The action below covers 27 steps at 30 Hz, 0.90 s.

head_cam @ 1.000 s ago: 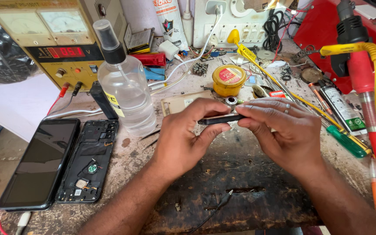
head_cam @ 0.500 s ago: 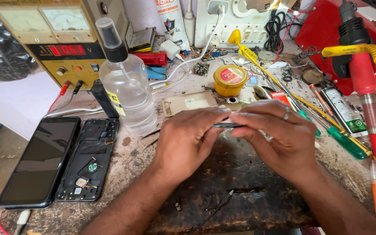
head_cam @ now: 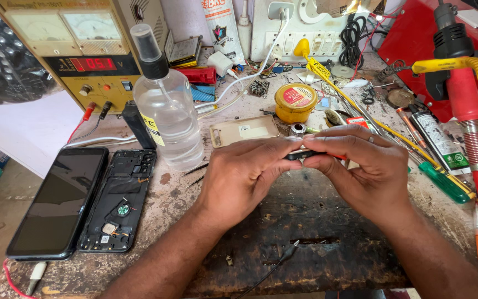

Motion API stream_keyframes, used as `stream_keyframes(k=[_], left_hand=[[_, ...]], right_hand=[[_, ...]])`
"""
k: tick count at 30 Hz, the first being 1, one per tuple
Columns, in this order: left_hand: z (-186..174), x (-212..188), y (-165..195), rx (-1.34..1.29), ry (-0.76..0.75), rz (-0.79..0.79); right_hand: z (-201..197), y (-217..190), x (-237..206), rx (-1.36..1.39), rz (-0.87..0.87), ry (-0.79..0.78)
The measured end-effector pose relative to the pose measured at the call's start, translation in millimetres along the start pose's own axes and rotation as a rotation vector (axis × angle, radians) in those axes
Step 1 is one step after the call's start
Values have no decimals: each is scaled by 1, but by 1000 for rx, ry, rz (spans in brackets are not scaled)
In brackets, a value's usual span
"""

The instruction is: The person removes the back cover of a feature phone, inserts a battery, and powers it on. They then navigate the phone's menus using the keypad, checking the display and responsiveness.

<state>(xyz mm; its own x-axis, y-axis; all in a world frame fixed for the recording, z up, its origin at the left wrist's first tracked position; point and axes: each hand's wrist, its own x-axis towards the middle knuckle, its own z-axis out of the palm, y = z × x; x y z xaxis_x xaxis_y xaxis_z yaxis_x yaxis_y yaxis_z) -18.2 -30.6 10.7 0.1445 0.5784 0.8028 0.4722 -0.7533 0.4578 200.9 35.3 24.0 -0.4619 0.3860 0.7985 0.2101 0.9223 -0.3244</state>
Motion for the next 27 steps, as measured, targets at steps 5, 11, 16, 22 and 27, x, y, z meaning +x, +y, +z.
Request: stream_keyframes(k=[5,11,16,22,27], left_hand=[[2,7,0,102,100,79],[-2,7,-2,107,14,-92],[-5,6,-3,340,-57,-67],[-6,8,-5,130,5,-59],[-7,5,-8,-21,48,-78]], right_hand=[[2,5,-6,181,187,90],[-4,8,0,437,318,27],[-7,3,2,50,49,-89],[-5,9,0,172,192,-40],[-8,3,5,454,259,-17]])
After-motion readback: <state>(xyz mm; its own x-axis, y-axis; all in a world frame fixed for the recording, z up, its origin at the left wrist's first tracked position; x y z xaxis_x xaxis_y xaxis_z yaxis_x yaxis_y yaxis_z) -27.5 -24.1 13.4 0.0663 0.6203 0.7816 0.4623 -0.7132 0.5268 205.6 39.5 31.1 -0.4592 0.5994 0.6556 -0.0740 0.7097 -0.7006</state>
